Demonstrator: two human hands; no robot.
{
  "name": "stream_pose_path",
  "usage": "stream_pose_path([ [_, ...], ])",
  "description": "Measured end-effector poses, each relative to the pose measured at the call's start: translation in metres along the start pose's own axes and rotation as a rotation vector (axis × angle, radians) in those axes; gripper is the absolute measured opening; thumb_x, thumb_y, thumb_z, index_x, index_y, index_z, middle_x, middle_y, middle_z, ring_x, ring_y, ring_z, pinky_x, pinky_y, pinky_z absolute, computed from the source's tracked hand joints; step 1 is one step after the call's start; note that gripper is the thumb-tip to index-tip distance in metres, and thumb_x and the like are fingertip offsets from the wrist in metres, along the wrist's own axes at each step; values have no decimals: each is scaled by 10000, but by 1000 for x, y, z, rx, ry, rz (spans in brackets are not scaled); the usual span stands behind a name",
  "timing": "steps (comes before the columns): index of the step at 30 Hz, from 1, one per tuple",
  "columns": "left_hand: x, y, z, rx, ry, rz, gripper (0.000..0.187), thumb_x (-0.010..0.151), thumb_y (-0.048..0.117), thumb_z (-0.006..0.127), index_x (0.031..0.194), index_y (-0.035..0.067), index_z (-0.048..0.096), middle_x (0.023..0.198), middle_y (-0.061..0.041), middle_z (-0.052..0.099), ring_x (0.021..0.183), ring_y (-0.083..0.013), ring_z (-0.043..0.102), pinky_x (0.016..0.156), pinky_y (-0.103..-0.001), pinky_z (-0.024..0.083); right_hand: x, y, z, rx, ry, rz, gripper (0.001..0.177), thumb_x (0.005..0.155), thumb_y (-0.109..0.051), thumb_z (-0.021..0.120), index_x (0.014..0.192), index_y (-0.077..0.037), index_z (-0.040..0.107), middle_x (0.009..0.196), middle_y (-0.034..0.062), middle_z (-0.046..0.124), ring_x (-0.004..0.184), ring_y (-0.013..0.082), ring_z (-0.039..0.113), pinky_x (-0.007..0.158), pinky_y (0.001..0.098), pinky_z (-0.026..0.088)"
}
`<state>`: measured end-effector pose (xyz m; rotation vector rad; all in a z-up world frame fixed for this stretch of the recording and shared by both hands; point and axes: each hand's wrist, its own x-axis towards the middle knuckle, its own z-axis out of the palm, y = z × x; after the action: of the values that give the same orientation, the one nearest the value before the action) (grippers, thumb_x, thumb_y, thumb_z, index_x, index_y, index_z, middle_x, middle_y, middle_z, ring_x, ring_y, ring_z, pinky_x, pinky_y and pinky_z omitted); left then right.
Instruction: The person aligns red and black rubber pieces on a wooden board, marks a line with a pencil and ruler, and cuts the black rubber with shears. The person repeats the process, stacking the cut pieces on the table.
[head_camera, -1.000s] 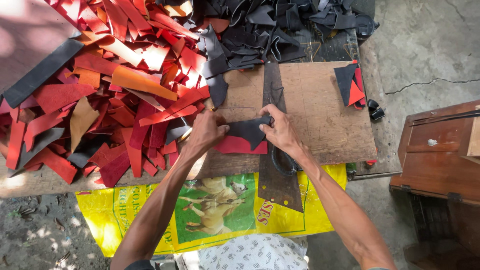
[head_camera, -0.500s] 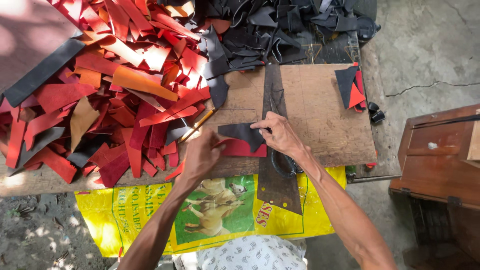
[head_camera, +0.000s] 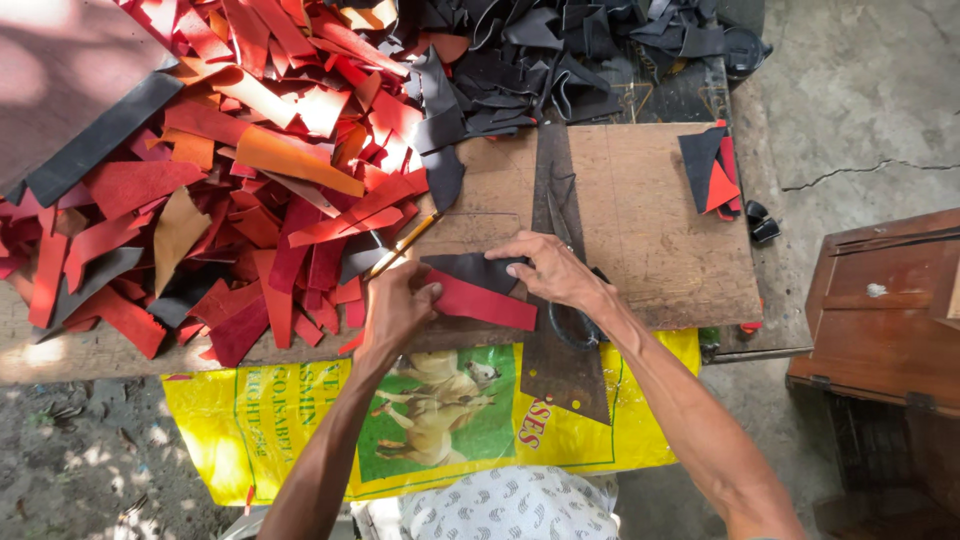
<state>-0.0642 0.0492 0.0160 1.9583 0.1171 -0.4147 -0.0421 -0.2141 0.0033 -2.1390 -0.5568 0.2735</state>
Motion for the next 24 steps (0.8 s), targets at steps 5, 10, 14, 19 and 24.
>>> stream_pose_path([
  [5, -3, -14, 8, -69, 60, -99, 379, 879, 109, 746, 1194, -80, 651, 887, -138, 722, 666, -176, 698, 552, -301, 592, -4, 14, -1, -87, -34, 6, 468, 857, 98, 612, 1217, -176, 735, 1022, 96, 534, 1012, 288, 574, 950, 388, 467],
  [10, -10, -13, 13, -189, 202, -47, 382, 865, 102, 741, 1192, -77, 656, 904, -117, 714, 678, -145, 713, 552, -274, 638, -4, 20, 2, -160, 11, -33, 587, 788, 175, 544, 1173, -204, 772, 1093, 114, 482, 1072, 313, 526, 982, 403, 449],
  [14, -19, -11, 16, -279, 271, 15, 396, 877, 92, 736, 1209, -81, 608, 872, -130, 682, 657, -144, 692, 528, -273, 632, -2, 22, 3, -134, -13, -14, 591, 816, 180, 518, 1182, -209, 770, 1050, 94, 473, 1059, 286, 538, 975, 363, 455],
  [19, -20, -6, 19, -258, 276, -69, 339, 883, 80, 723, 1162, -58, 588, 822, -125, 684, 570, -154, 689, 457, -279, 569, 0, 22, -3, -65, -105, 60, 582, 847, 168, 514, 1213, -217, 751, 1037, 79, 466, 1032, 254, 545, 971, 330, 455],
  [24, -20, -13, 28, -243, 339, -46, 240, 920, 106, 726, 1069, -49, 618, 831, -105, 711, 570, -145, 684, 448, -275, 570, 1, 16, -7, -51, -135, 115, 497, 897, 84, 596, 1257, -233, 728, 1049, 74, 453, 1036, 247, 544, 977, 343, 469],
])
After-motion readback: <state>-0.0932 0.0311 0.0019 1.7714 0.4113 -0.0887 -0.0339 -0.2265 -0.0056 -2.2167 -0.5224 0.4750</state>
